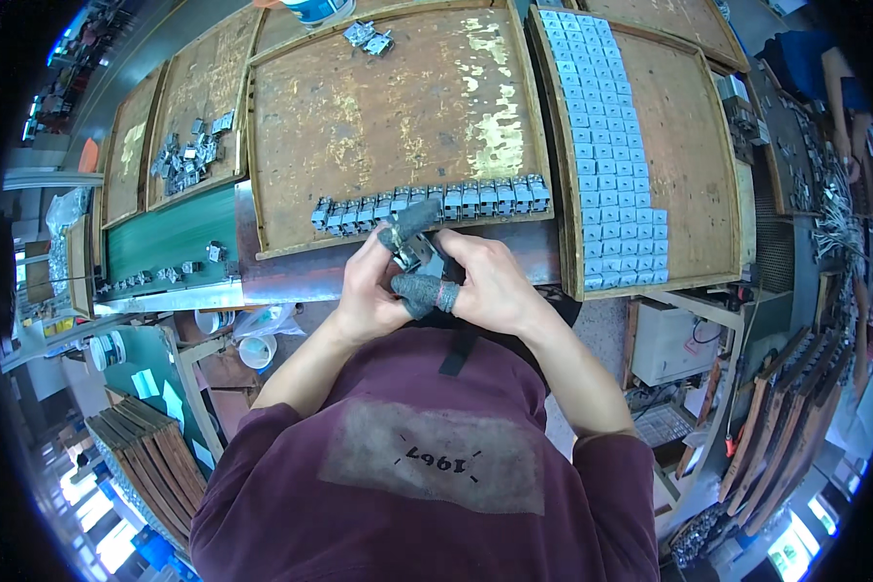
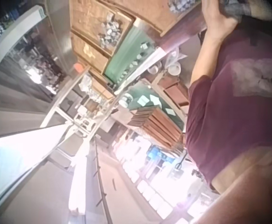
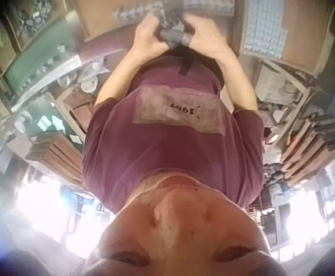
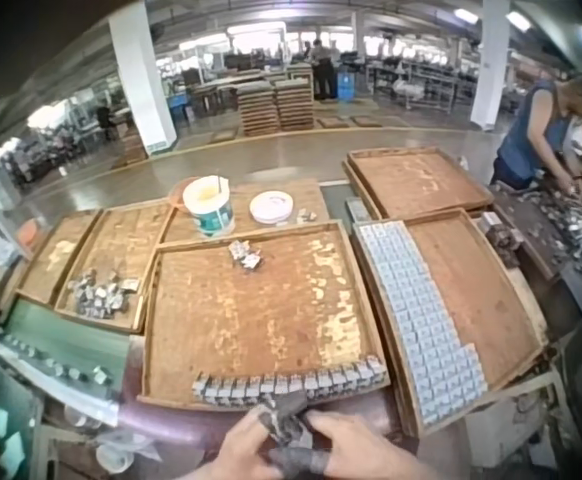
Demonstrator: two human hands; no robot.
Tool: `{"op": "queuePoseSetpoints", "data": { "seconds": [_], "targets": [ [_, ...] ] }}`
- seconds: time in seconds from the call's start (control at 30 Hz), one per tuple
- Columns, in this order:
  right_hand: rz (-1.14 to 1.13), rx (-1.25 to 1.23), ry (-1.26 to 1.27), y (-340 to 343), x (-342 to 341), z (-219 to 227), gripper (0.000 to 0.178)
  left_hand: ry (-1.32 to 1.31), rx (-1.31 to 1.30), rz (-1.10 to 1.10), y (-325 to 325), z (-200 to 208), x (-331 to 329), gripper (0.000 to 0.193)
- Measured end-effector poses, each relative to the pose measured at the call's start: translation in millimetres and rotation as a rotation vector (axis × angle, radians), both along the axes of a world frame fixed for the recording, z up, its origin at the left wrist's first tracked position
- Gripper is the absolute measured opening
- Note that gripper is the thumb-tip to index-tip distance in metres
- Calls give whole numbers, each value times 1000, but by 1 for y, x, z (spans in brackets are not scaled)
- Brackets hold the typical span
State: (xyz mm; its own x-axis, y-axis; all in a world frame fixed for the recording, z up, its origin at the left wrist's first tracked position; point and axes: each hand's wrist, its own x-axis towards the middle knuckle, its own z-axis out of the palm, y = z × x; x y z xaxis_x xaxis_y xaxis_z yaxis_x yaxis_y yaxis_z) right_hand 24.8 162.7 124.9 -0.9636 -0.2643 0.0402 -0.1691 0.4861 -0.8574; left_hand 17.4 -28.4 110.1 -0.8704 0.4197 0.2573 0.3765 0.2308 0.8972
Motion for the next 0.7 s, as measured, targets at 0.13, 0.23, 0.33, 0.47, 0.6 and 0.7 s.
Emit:
{"op": "queuePoseSetpoints", "data": {
  "seconds": [0.13, 0.23, 0.33, 0.47, 0.6, 0.7],
  "targets": [
    [85, -66, -36, 6, 3, 4, 40, 288, -54, -3, 7, 9, -3, 71],
    [59, -68, -27, 7, 4, 6, 40, 372, -39, -5, 11, 9, -7, 65],
    [10, -58, -20, 16, 2, 2, 40, 289, -153, -83, -4, 0, -15, 52],
    [-450, 117, 16, 89, -6, -1, 37, 307, -455, 299, -59, 6, -30, 53],
    [-834, 638, 122, 238, 2, -52, 32, -208, -344, 436, -149, -16, -65, 54],
    [-821, 476, -224, 296, 17, -88, 40, -491, -402, 310, -183, -48, -92, 56]
  ]
}}
